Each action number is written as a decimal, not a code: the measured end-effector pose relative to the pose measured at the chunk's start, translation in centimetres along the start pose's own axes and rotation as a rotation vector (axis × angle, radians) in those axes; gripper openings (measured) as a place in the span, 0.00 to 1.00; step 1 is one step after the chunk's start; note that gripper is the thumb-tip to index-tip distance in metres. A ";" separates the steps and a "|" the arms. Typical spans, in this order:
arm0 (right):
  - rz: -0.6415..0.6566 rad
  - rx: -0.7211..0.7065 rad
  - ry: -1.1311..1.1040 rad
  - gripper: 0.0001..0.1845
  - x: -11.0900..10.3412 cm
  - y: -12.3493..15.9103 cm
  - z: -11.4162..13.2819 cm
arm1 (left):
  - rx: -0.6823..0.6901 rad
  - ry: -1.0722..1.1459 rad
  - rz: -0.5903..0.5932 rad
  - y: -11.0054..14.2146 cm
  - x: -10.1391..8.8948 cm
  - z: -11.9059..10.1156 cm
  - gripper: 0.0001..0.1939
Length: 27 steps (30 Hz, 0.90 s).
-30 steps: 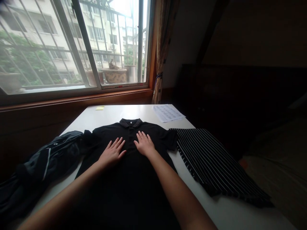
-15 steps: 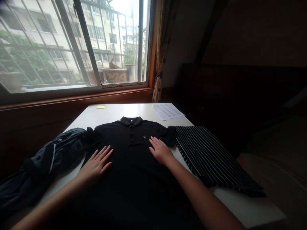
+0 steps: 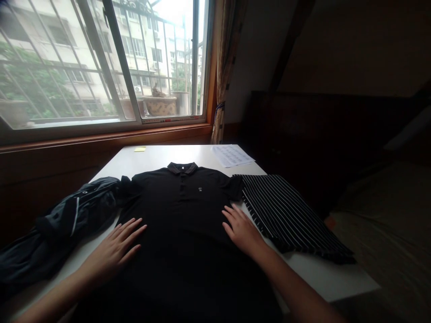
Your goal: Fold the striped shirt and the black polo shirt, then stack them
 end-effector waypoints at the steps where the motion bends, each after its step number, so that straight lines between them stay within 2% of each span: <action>1: -0.017 0.001 0.008 0.25 -0.1 -0.8 0.4 | -0.017 -0.004 -0.004 -0.8 0.0 0.1 0.28; 5: -0.050 0.037 -0.003 0.25 0.4 -6.0 2.0 | -0.175 -0.014 0.002 -5.9 0.3 0.8 0.27; 8: -0.058 0.121 -0.009 0.26 2.1 -10.6 2.5 | -0.394 -0.005 0.023 -10.8 0.9 1.4 0.25; 12: -0.126 0.240 0.004 0.24 4.4 -15.7 2.3 | -0.517 -0.016 0.004 -15.8 2.1 2.1 0.26; 19: -0.192 0.374 0.004 0.25 6.0 -20.7 0.1 | -0.614 0.021 0.050 -19.7 4.5 5.0 0.29; 27: -0.217 0.410 0.008 0.26 6.7 -24.2 -2.6 | -0.689 0.052 0.124 -22.7 6.4 8.9 0.33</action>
Point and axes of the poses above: each hand's wrist, its own y-axis away from the middle knuckle, its own x-axis out of the palm, z = x × y, the point moved 1 cm from there along -y, towards the middle knuckle, and after that the axes turned 9 degrees about -y, right-handed, at the moved point
